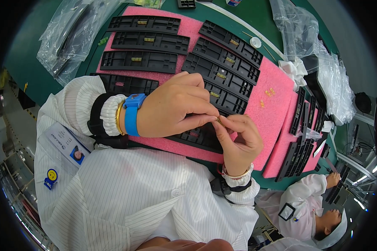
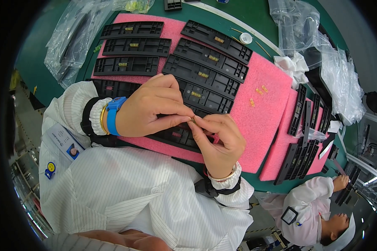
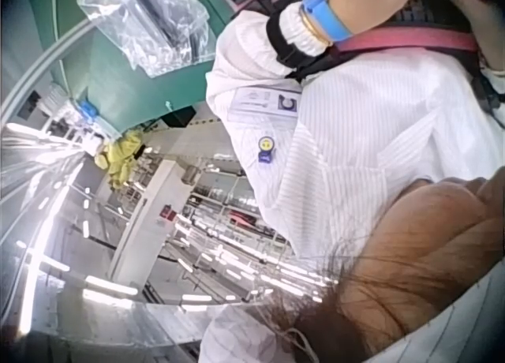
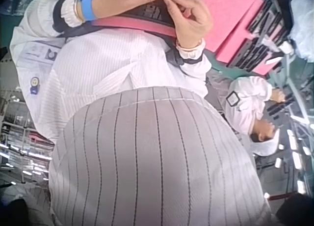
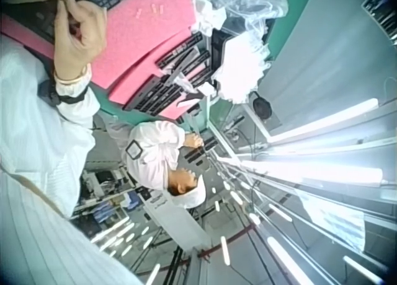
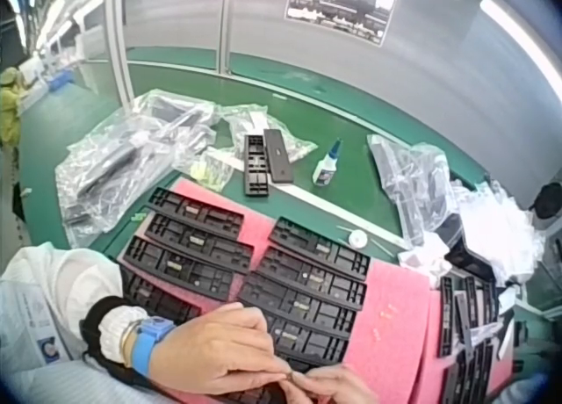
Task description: The person picks up small yellow components and inserts them into slots on black plastic parts. After repeating this, they remove another part from a plastic bag, insert a component, and apply a liquid from a container using a thin stick.
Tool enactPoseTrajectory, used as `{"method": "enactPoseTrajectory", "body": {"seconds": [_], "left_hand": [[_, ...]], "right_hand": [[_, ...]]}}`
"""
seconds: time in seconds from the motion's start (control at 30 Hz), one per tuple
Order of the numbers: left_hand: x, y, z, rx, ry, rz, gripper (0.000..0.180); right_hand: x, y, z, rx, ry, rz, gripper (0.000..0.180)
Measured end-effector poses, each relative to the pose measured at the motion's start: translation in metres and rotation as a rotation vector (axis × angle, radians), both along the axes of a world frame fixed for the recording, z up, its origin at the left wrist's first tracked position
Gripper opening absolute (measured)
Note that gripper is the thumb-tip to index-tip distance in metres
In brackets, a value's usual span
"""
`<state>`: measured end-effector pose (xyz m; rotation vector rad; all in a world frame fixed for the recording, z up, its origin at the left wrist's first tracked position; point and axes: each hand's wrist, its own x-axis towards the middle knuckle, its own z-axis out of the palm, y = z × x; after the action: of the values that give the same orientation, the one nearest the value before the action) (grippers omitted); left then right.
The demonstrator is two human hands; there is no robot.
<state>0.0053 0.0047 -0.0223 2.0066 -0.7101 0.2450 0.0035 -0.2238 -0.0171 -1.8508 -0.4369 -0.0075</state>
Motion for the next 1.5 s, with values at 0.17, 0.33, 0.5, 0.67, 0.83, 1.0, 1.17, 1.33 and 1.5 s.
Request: {"method": "enactPoseTrajectory", "body": {"seconds": [0.17, 0.33, 0.5, 0.67, 0.83, 1.0, 1.17, 1.33, 1.5], "left_hand": [[0.0001, 0.0003, 0.0006, 0.0, 0.01, -0.007, 0.016], [-0.0004, 0.0014, 0.0019, 0.006, 0.022, -0.017, 0.017], [-0.0004, 0.0018, 0.0031, 0.018, 0.038, -0.025, 0.017], [-0.0009, 0.0018, 0.0031, 0.008, 0.049, -0.03, 0.017], [-0.0002, 0.0013, 0.0007, -0.016, 0.069, -0.033, 0.016], [-0.0009, 0.002, 0.0047, -0.028, 0.104, -0.035, 0.017], [0.0, 0.0019, 0.0071, -0.041, 0.135, -0.035, 0.015], [0.0, 0.0018, 0.0068, -0.107, 0.167, -0.023, 0.013], [0.0006, 0.0031, 0.0082, -0.126, 0.176, -0.008, 0.013]], "right_hand": [[0.0005, 0.0003, 0.0, -0.003, -0.007, 0.003, 0.021], [0.0002, 0.0012, 0.0016, -0.021, -0.007, -0.002, 0.021], [0.001, 0.0024, 0.0002, -0.035, -0.048, 0.016, 0.02], [0.001, 0.0025, 0.0001, -0.043, -0.072, 0.037, 0.02], [0.0008, 0.0025, 0.0001, -0.053, -0.05, 0.034, 0.02], [0.0003, 0.0026, 0.0035, -0.043, -0.045, 0.035, 0.02], [0.0025, -0.0002, 0.0, -0.026, -0.064, 0.052, 0.022], [0.0023, 0.0006, -0.0006, -0.018, -0.109, 0.064, 0.026], [0.0022, -0.0024, -0.0025, -0.021, -0.159, 0.046, 0.026]]}}
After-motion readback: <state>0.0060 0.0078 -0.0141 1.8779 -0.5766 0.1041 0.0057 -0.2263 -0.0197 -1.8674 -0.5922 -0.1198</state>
